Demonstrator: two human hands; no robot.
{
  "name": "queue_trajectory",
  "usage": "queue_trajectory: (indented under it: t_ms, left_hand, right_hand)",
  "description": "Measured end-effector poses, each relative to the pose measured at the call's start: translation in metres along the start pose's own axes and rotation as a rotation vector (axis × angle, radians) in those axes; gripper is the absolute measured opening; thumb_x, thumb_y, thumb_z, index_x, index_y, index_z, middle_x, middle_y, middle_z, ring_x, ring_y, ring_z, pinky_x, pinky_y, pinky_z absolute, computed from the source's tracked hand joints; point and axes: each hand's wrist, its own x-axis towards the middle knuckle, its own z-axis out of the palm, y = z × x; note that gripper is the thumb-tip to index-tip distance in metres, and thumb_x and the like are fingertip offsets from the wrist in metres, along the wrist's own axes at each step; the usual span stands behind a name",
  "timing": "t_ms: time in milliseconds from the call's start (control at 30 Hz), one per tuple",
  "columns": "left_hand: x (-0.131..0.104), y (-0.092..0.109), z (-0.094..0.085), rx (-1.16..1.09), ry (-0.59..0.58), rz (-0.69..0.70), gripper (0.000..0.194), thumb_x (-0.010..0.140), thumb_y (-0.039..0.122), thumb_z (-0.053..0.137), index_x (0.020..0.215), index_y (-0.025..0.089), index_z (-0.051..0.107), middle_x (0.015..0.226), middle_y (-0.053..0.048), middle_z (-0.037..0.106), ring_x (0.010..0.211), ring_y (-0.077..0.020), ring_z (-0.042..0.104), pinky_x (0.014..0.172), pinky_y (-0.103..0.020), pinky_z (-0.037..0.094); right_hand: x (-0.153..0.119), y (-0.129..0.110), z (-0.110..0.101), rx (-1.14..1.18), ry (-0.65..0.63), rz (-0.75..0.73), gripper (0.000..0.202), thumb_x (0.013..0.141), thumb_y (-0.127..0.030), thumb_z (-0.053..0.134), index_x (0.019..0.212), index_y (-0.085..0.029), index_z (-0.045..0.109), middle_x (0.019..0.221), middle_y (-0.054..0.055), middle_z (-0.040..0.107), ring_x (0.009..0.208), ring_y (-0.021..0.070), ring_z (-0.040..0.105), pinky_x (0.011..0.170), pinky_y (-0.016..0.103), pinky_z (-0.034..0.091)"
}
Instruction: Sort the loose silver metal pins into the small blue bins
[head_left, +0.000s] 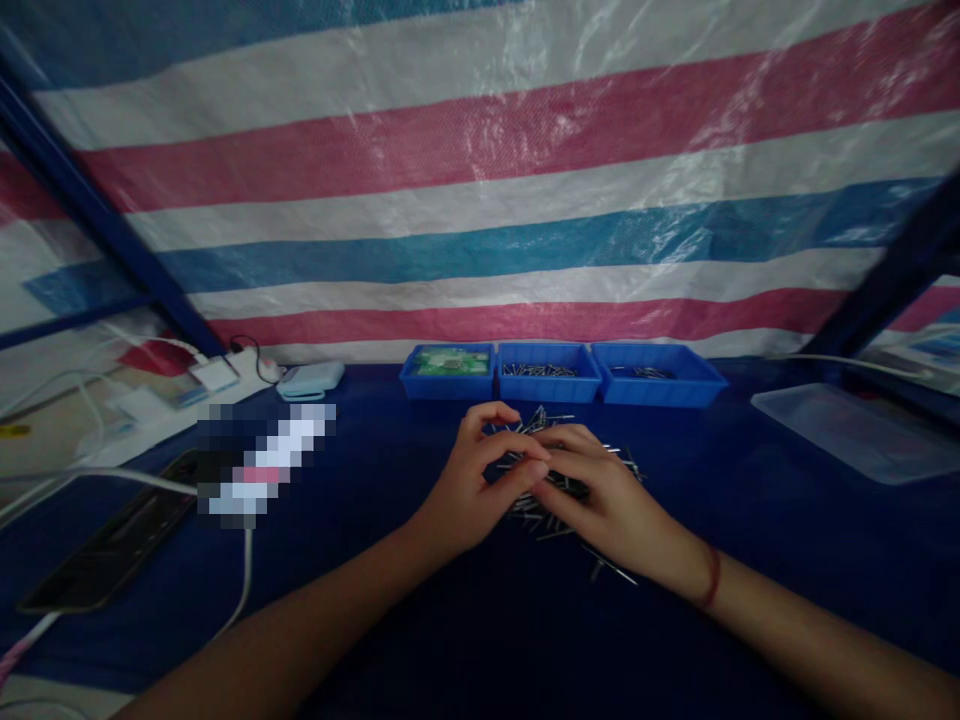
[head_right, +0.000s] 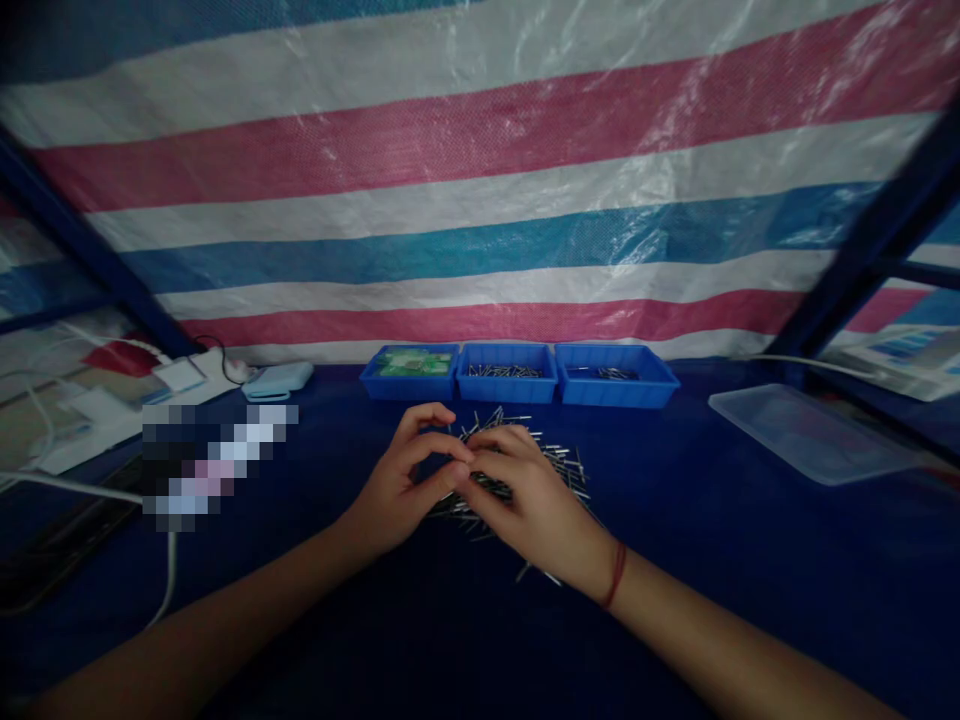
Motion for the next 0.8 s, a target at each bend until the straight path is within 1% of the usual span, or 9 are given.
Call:
queue_trajectory:
  t_ms: [100,200,300,400,467,533,633,700,800]
  left_hand:
    - [-0.003,0.007,0.003,-0.132,0.064,-0.075,0.007,0.084,0.023,0.059,0.086,0.025,0.065,0.109,-0.004,0.045,0.109,-0.0195,0.048,0.099,-0.04,0.039]
    - [-0.004,0.008,0.005,-0.185,0.057,-0.122,0.006,0.083,0.024,0.06,0.084,0.026,0.066,0.11,-0.004,0.046,0.11,-0.0204,0.048,0.1,-0.042,0.039]
    - [-0.003,0.006,0.004,-0.197,0.057,-0.144,0.007,0.083,0.026,0.059,0.084,0.026,0.066,0.108,-0.004,0.047,0.108,-0.0211,0.048,0.094,-0.041,0.043]
    - [-0.002,0.002,0.003,-0.146,0.134,-0.195,0.009,0.083,0.028,0.057,0.084,0.024,0.065,0.107,-0.004,0.048,0.106,-0.0216,0.049,0.088,-0.038,0.046]
    - [-0.002,0.0,0.004,-0.102,0.156,-0.225,0.01,0.083,0.029,0.056,0.084,0.023,0.064,0.108,-0.005,0.048,0.106,-0.0219,0.049,0.087,-0.038,0.046]
    - [-0.003,-0.002,0.006,-0.076,0.125,-0.236,0.011,0.084,0.03,0.055,0.085,0.023,0.064,0.109,-0.005,0.048,0.105,-0.0215,0.049,0.086,-0.037,0.046]
    - [-0.006,-0.001,0.01,-0.063,0.019,-0.202,0.012,0.085,0.029,0.054,0.092,0.024,0.062,0.113,-0.005,0.046,0.106,-0.0209,0.049,0.086,-0.036,0.047]
    - [-0.008,0.001,0.011,-0.058,-0.027,-0.164,0.014,0.086,0.029,0.053,0.097,0.025,0.061,0.114,-0.006,0.045,0.107,-0.0209,0.049,0.087,-0.037,0.047]
    - [-0.008,0.004,0.011,-0.042,-0.03,-0.125,0.013,0.088,0.027,0.051,0.095,0.025,0.062,0.112,-0.005,0.047,0.105,-0.0202,0.051,0.091,-0.04,0.045]
  right_hand:
    - [0.001,-0.004,0.003,0.14,0.066,0.071,0.011,0.087,-0.026,0.055,0.092,-0.026,0.065,0.102,0.004,0.061,0.097,0.0179,0.057,0.084,0.037,0.048]
    - [0.002,-0.004,0.004,0.26,0.035,0.104,0.012,0.086,-0.028,0.057,0.094,-0.027,0.066,0.105,0.004,0.06,0.099,0.0172,0.058,0.085,0.036,0.049]
    - [0.003,-0.001,0.002,0.325,0.022,0.123,0.01,0.086,-0.027,0.057,0.089,-0.026,0.067,0.104,0.004,0.061,0.099,0.0171,0.059,0.086,0.037,0.049]
    - [0.003,0.002,-0.003,0.336,0.115,0.173,0.008,0.084,-0.027,0.06,0.085,-0.024,0.067,0.099,0.004,0.063,0.094,0.0171,0.062,0.085,0.037,0.05]
    - [0.003,0.003,-0.007,0.355,0.192,0.202,0.007,0.082,-0.028,0.061,0.083,-0.024,0.067,0.095,0.004,0.063,0.089,0.0166,0.063,0.081,0.036,0.051]
    - [0.003,0.003,-0.008,0.37,0.247,0.211,0.006,0.081,-0.028,0.063,0.081,-0.024,0.067,0.092,0.003,0.063,0.086,0.0163,0.063,0.078,0.035,0.051]
    - [0.003,0.002,-0.009,0.361,0.284,0.207,0.005,0.079,-0.026,0.064,0.077,-0.023,0.066,0.088,0.003,0.062,0.083,0.0158,0.062,0.074,0.034,0.051]
    - [0.002,-0.001,-0.009,0.346,0.279,0.194,0.005,0.079,-0.025,0.063,0.076,-0.022,0.065,0.086,0.002,0.061,0.081,0.0153,0.061,0.073,0.033,0.05]
    - [0.002,-0.004,-0.011,0.324,0.249,0.168,0.004,0.08,-0.023,0.062,0.077,-0.022,0.065,0.085,0.002,0.06,0.08,0.015,0.06,0.072,0.033,0.05]
